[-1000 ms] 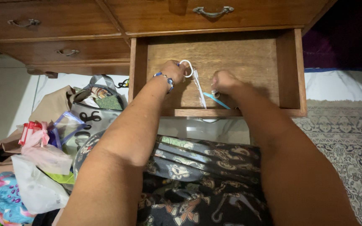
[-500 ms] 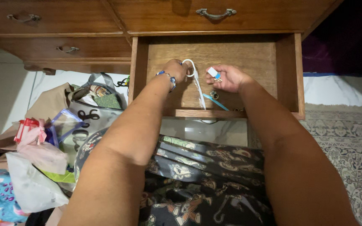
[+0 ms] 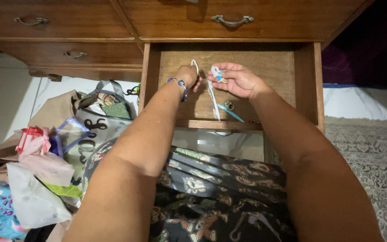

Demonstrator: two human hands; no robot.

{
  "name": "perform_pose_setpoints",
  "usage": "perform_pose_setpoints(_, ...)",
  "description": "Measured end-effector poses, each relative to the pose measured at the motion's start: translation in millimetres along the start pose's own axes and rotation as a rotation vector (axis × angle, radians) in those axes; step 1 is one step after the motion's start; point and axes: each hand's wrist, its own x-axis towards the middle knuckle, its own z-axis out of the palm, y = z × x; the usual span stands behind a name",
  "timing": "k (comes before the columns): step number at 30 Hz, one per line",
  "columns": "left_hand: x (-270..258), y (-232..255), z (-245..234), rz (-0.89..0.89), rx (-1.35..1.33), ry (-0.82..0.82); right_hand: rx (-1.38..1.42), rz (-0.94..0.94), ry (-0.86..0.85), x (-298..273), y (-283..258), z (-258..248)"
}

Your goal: The person opens a wooden drawer and removes various items, including a flashlight, a red object, a toothbrush, and a small white item. They place these items on the floor and then pick up plastic bags and clothes, placing them into the drawer.

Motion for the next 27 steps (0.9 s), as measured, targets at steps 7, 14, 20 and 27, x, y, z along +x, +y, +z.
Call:
perform_pose_setpoints(7,2.1,-0.8,4.3,-0.065,-0.446,-0.106,-0.433,-0.137,0.117,21.6,-9.6,52.0)
perform_pose_setpoints(14,-15.7,21.9,-6.5,-0.156,-0.735,-0.167,-0.806,-0.300,0.069,20.9,-11.7,78.4)
perform_pose_setpoints(20,-8.6,23.3,-13.4,-0.151,-0.787,-0.317,-0.967,-0.315,0.004,15.8,-20.9,79.8)
perform_pose_setpoints(27,-14.3,33.6,-24.3,-0.109,-0.911,-0.472,-0.857,-0.257,0.028,15.8,-42.7,80.7)
